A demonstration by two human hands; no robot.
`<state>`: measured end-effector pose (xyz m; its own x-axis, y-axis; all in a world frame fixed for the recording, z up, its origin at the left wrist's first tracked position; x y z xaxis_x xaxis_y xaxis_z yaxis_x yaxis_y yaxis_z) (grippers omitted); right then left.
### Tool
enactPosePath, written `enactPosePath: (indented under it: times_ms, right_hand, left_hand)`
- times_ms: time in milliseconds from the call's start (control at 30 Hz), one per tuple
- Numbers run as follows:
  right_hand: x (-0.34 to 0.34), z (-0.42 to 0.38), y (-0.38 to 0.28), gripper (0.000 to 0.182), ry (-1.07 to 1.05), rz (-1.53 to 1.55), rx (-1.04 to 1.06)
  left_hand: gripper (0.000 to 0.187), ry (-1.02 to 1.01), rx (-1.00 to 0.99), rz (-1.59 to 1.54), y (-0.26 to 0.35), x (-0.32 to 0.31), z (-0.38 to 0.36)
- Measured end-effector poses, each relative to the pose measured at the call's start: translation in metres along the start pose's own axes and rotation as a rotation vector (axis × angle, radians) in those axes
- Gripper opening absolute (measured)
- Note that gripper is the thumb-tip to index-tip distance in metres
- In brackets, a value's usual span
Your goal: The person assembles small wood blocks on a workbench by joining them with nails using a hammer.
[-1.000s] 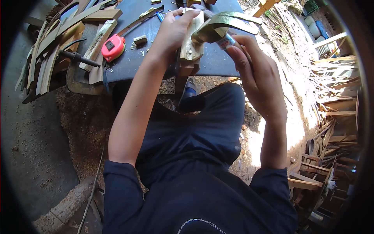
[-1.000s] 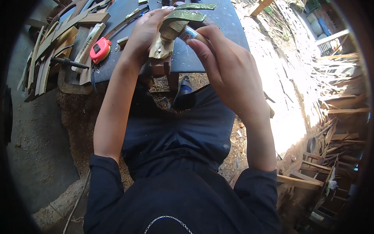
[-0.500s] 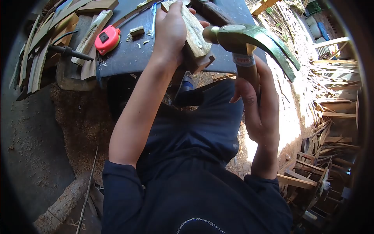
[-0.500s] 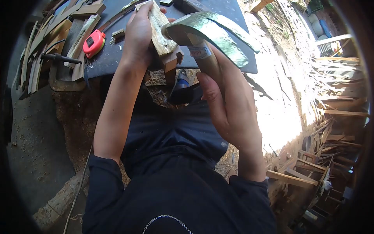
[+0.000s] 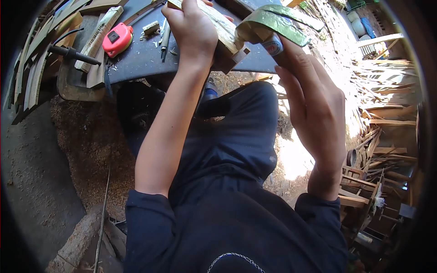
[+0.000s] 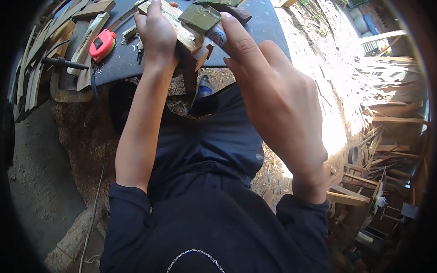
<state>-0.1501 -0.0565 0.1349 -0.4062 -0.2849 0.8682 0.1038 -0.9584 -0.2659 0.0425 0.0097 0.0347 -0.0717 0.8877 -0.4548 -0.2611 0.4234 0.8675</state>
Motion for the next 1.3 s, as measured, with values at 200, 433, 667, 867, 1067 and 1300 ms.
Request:
enactPosePath:
  times_ms: [200, 433, 667, 867, 1067, 1300]
  right_hand:
    - [-0.008, -0.003, -0.007, 0.043, 0.063, 0.051, 0.003]
    - [-0.004, 0.0, -0.02, 0.042, 0.108, -0.067, 0.081]
    - [-0.017, -0.006, -0.035, 0.044, 0.083, -0.097, -0.066]
    - [-0.006, 0.003, -0.044, 0.041, 0.219, -0.131, 0.026]
    - [-0.027, -0.012, -0.046, 0.046, 0.011, -0.231, -0.153]
    - [-0.012, -0.008, -0.05, 0.04, 0.276, -0.163, -0.019]
  left_hand:
    - [0.03, -0.076, 0.085, -0.002, -0.017, 0.012, 0.01]
    - [0.035, -0.022, 0.044, 0.053, -0.016, 0.012, 0.006]
    - [0.039, -0.041, 0.095, 0.011, -0.018, 0.013, 0.007]
    - [0.043, 0.058, -0.023, 0.149, -0.026, 0.012, 0.008]
    - [0.028, -0.044, 0.094, -0.062, -0.025, 0.011, 0.008]
    - [0.029, -0.138, 0.173, -0.146, -0.008, 0.013, 0.0]
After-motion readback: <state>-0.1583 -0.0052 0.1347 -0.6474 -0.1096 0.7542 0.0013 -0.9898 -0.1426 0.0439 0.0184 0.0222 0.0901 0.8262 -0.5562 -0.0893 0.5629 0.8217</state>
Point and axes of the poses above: each hand's wrist, its own z-axis towards the middle knuckle, its own x-axis out of the back of the hand, y = z × x, the point moved 1 cm from there along z, towards the middle knuckle, and after that the axes turned 12 degrees about z, right-handed, at the moved point
